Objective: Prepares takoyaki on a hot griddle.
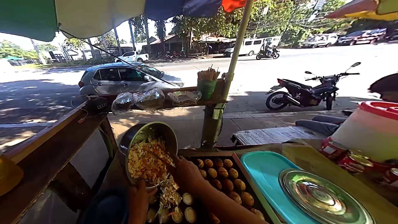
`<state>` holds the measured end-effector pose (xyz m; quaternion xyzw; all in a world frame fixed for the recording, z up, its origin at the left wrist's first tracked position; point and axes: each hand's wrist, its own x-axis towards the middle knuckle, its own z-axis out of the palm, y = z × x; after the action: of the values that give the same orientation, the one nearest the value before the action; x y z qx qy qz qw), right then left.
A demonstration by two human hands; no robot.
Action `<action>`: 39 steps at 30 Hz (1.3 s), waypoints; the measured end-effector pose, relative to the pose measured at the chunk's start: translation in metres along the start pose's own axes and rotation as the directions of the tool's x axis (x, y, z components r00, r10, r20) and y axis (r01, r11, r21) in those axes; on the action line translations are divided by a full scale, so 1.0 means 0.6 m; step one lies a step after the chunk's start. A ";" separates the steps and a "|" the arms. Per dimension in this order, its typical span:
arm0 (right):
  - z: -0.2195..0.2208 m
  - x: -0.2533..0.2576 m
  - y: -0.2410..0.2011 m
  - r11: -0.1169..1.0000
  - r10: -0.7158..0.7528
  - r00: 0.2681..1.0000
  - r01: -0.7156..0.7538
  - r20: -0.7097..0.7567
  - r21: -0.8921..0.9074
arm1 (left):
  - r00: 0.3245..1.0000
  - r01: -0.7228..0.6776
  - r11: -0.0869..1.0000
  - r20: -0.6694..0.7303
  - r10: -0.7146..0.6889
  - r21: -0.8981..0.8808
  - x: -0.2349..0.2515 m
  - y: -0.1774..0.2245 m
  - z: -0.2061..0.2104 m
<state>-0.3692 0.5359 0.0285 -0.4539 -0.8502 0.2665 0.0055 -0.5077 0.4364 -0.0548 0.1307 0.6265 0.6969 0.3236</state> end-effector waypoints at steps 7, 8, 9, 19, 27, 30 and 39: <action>0.013 -0.084 0.029 0.970 -0.027 0.984 0.069 0.178 -0.233 | 0.996 -0.067 0.996 -0.054 0.070 0.056 -0.024 -0.021 -0.034; 0.001 -0.095 0.032 0.966 -0.033 0.983 0.077 0.180 -0.245 | 0.996 -0.063 0.997 -0.056 0.066 0.046 -0.027 -0.023 -0.041; -0.012 -0.102 0.031 0.968 -0.041 0.985 0.081 0.167 -0.236 | 0.997 -0.058 0.998 -0.058 0.060 0.031 -0.033 -0.022 -0.046; 0.042 -0.049 0.025 0.991 -0.030 0.998 0.037 0.059 -0.127 | 0.997 -0.068 0.998 -0.044 0.067 -0.005 -0.096 -0.014 -0.044; -0.026 -0.118 0.025 0.982 -0.090 0.990 0.106 0.107 -0.159 | 0.994 -0.067 0.998 -0.085 0.067 -0.002 -0.115 -0.027 -0.070; 0.011 -0.076 0.014 0.994 -0.105 0.992 0.104 0.068 0.019 | 0.996 -0.062 0.998 -0.069 0.062 -0.003 -0.129 -0.024 -0.063; 0.035 -0.141 0.095 0.977 -0.090 0.983 0.118 0.160 -0.178 | 0.981 -0.097 0.994 -0.166 0.103 0.041 -0.113 -0.046 -0.073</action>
<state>-0.2809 0.4864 0.0044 -0.3857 -0.8920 0.2188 -0.0877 -0.4740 0.3604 -0.0741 0.1082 0.6557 0.7103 0.2322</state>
